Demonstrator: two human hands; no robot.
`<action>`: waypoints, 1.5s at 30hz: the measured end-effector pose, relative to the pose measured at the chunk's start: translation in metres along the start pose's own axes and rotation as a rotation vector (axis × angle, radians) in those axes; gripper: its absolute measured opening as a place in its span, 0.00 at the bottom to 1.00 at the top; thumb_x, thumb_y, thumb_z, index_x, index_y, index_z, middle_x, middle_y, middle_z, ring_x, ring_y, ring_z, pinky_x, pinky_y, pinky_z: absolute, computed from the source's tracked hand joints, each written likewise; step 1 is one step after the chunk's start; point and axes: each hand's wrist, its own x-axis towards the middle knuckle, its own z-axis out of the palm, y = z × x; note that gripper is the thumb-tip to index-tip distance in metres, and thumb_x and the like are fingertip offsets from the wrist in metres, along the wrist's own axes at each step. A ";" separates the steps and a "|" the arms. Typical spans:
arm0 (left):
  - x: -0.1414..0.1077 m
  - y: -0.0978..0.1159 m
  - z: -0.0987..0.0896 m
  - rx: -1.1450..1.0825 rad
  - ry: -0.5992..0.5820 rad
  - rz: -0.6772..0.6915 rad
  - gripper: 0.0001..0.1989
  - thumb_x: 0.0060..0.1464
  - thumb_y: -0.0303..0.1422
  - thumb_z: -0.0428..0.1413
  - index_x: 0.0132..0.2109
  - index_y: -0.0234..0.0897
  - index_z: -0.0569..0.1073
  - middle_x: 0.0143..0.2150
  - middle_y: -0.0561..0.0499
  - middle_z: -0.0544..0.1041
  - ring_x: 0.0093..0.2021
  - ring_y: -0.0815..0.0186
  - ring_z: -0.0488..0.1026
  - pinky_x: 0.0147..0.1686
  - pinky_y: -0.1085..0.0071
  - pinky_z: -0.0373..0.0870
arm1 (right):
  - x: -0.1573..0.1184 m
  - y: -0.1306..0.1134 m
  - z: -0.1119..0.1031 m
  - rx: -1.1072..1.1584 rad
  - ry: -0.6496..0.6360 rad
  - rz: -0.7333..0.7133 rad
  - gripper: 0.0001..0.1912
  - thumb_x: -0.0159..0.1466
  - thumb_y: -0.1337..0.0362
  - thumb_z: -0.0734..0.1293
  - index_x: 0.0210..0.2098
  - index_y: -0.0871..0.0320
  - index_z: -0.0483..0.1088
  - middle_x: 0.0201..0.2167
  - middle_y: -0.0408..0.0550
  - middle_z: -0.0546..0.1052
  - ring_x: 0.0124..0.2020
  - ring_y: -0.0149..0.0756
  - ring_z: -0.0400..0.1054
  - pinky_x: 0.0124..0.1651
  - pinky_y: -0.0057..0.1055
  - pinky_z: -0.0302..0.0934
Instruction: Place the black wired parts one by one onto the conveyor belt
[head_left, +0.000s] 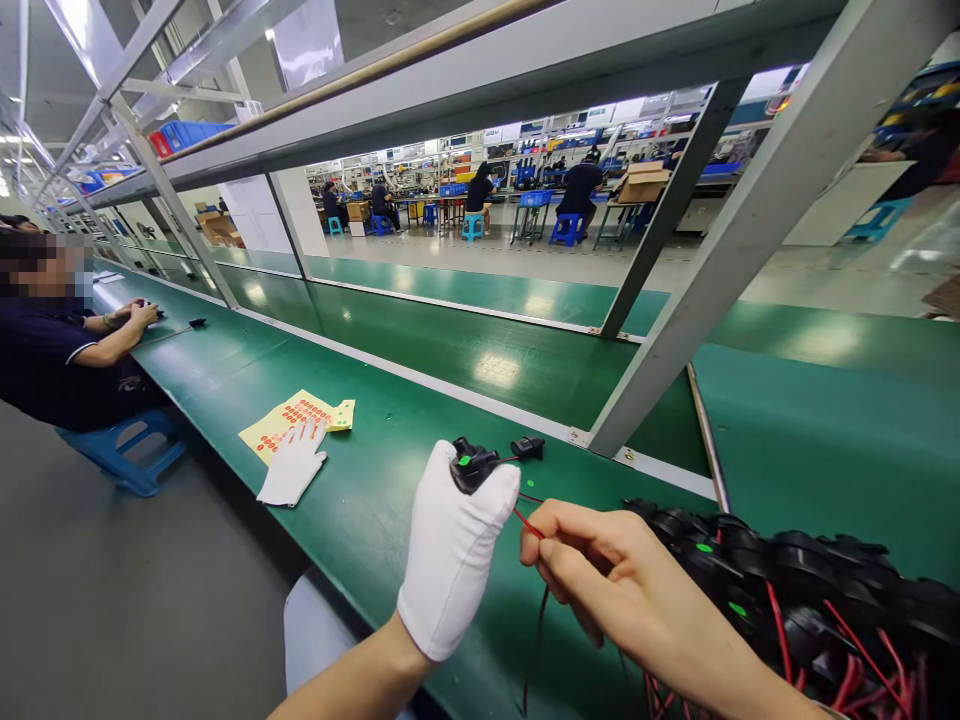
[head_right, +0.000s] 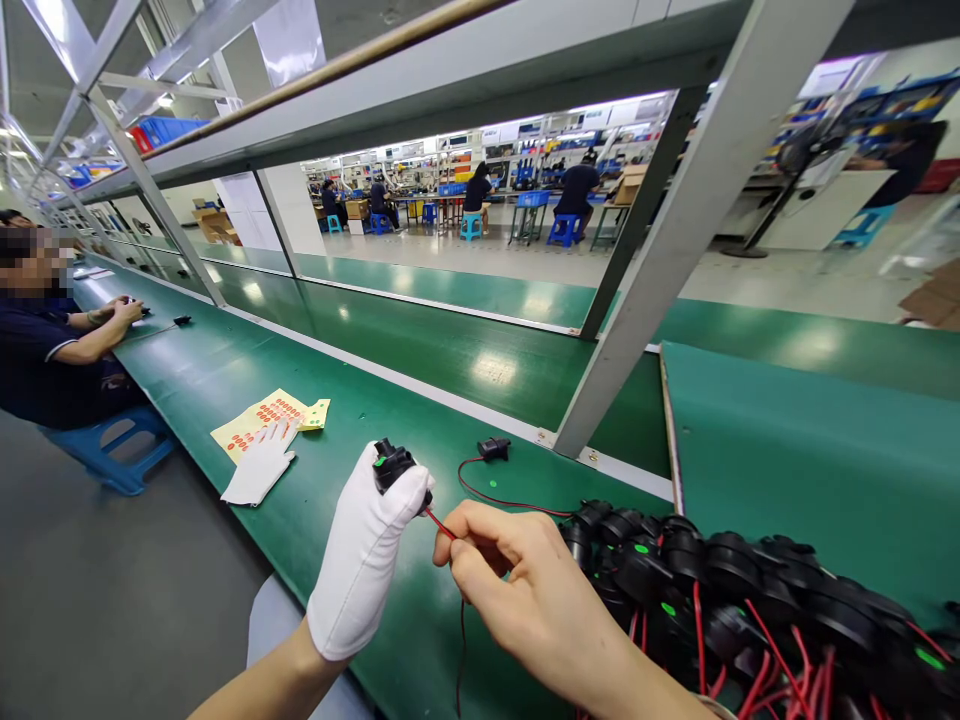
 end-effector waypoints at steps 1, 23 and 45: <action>0.000 0.000 0.000 0.004 0.005 -0.003 0.13 0.58 0.40 0.56 0.33 0.41 0.60 0.30 0.58 0.63 0.31 0.70 0.60 0.34 0.71 0.64 | 0.000 0.000 0.000 -0.003 0.002 -0.001 0.11 0.61 0.58 0.59 0.27 0.56 0.66 0.18 0.36 0.59 0.16 0.27 0.52 0.18 0.24 0.50; 0.001 -0.001 -0.003 -0.009 0.028 0.023 0.14 0.59 0.43 0.56 0.34 0.40 0.62 0.31 0.57 0.66 0.32 0.69 0.63 0.35 0.72 0.65 | 0.001 0.001 -0.006 0.199 -0.079 -0.062 0.11 0.63 0.63 0.60 0.32 0.59 0.72 0.22 0.44 0.75 0.25 0.36 0.76 0.33 0.31 0.69; -0.003 0.009 0.004 0.074 0.144 0.072 0.12 0.52 0.38 0.58 0.30 0.42 0.61 0.26 0.58 0.66 0.26 0.70 0.64 0.29 0.72 0.66 | 0.004 0.002 -0.004 0.270 -0.108 -0.040 0.09 0.61 0.66 0.60 0.25 0.56 0.67 0.17 0.41 0.74 0.23 0.34 0.73 0.35 0.31 0.68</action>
